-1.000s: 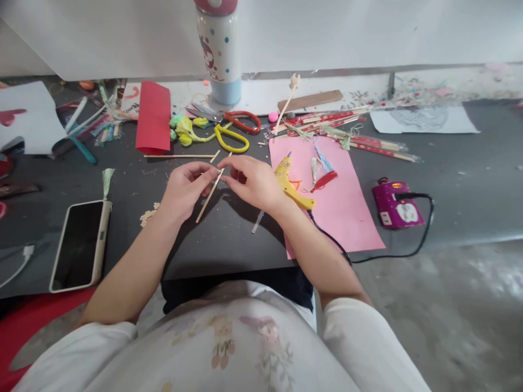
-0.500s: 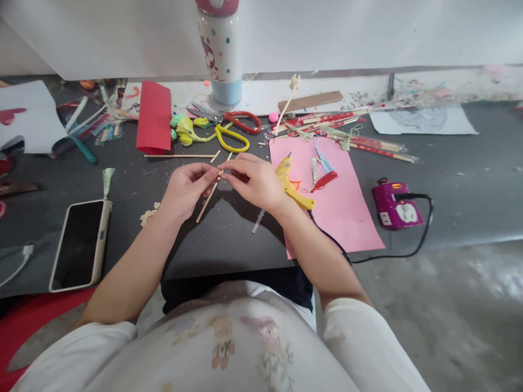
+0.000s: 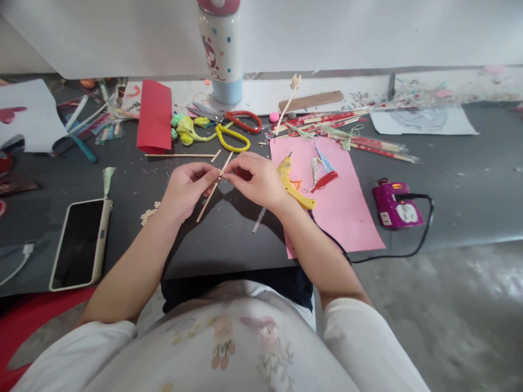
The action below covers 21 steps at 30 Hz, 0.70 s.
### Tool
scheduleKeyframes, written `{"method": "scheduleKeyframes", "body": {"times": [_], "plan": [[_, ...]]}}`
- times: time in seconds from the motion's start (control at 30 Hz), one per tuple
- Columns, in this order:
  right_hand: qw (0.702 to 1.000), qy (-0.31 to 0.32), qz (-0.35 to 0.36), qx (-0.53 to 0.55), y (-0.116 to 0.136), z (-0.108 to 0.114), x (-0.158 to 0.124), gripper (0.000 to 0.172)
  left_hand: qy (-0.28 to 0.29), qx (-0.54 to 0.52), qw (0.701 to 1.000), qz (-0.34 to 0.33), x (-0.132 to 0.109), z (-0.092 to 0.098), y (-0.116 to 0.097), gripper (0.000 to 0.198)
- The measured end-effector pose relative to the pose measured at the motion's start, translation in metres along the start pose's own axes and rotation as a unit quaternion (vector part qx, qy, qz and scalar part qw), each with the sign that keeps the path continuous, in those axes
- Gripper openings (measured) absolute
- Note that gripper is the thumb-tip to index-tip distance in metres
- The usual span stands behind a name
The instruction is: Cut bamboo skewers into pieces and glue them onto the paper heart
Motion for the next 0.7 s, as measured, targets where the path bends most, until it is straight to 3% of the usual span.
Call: {"method": "scheduleKeyframes", "body": {"times": [0.7], "plan": [[0.994, 0.036, 0.093, -0.035, 0.012, -0.003, -0.004, 0.009, 0.001, 0.005, 1.000, 0.022, -0.002, -0.003, 0.006, 0.027]]}}
Point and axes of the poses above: each hand's wrist, its own x-axis towards the middle knuckle, its own z-axis out of the back of the hand, y = z × x, the point moved 8 cm from there along x, towards the middle knuckle, and after that the axes turned 9 degrees about -y, right-handed, at the moved point
